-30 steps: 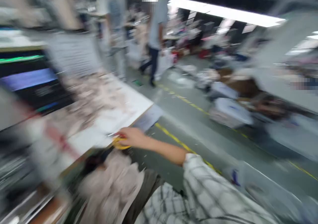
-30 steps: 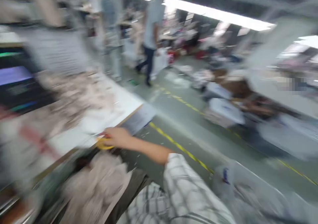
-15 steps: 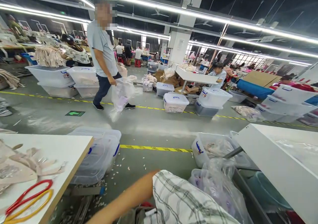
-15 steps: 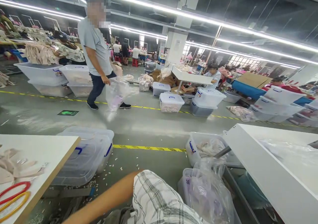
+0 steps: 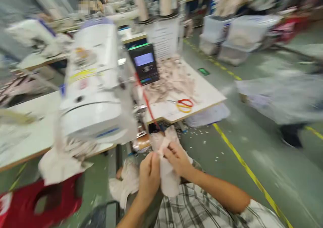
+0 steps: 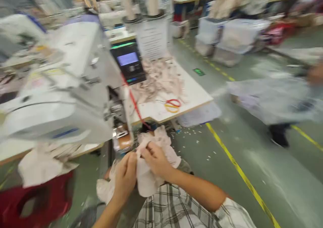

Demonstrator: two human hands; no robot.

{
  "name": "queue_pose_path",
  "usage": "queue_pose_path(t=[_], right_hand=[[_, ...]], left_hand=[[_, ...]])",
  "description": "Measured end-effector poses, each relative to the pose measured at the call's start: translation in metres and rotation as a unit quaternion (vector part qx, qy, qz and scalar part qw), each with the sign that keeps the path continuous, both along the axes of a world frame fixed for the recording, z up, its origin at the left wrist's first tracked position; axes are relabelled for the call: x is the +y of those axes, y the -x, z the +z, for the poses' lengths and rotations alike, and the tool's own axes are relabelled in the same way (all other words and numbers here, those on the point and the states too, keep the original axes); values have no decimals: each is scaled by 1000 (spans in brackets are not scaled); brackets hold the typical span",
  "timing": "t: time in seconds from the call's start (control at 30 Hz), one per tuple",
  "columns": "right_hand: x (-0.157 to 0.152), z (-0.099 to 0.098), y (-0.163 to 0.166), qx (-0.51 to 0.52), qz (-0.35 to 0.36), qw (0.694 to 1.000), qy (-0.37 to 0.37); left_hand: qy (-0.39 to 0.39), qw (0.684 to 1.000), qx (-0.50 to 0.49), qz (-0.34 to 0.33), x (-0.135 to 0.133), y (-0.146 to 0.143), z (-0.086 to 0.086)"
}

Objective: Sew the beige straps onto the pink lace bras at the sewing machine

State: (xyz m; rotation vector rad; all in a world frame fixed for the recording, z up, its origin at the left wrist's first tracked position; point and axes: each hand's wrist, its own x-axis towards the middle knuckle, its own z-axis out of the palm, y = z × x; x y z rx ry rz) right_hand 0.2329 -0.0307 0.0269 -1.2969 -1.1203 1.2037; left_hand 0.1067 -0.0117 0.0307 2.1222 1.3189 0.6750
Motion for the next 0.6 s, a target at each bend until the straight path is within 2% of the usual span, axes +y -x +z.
queue_pose_path(t=[0.03, 0.07, 0.17, 0.27, 0.4, 0.6], right_hand=[[9, 1, 1, 43, -17, 999, 11], [18, 4, -1, 60, -2, 998, 18], [45, 15, -9, 36, 34, 999, 19], [70, 18, -14, -22, 52, 998, -1], [97, 10, -14, -87, 74, 993, -43], [118, 19, -13, -212, 94, 970, -68]], left_hand=[[13, 999, -22, 36, 1, 10, 5], [21, 997, -51, 60, 3, 16, 9], [-7, 993, -70, 95, 11, 24, 17], [-92, 993, 2, 79, 19, 30, 17], [-239, 966, 92, 37, 30, 40, 13], [-249, 955, 150, 53, 44, 45, 16]])
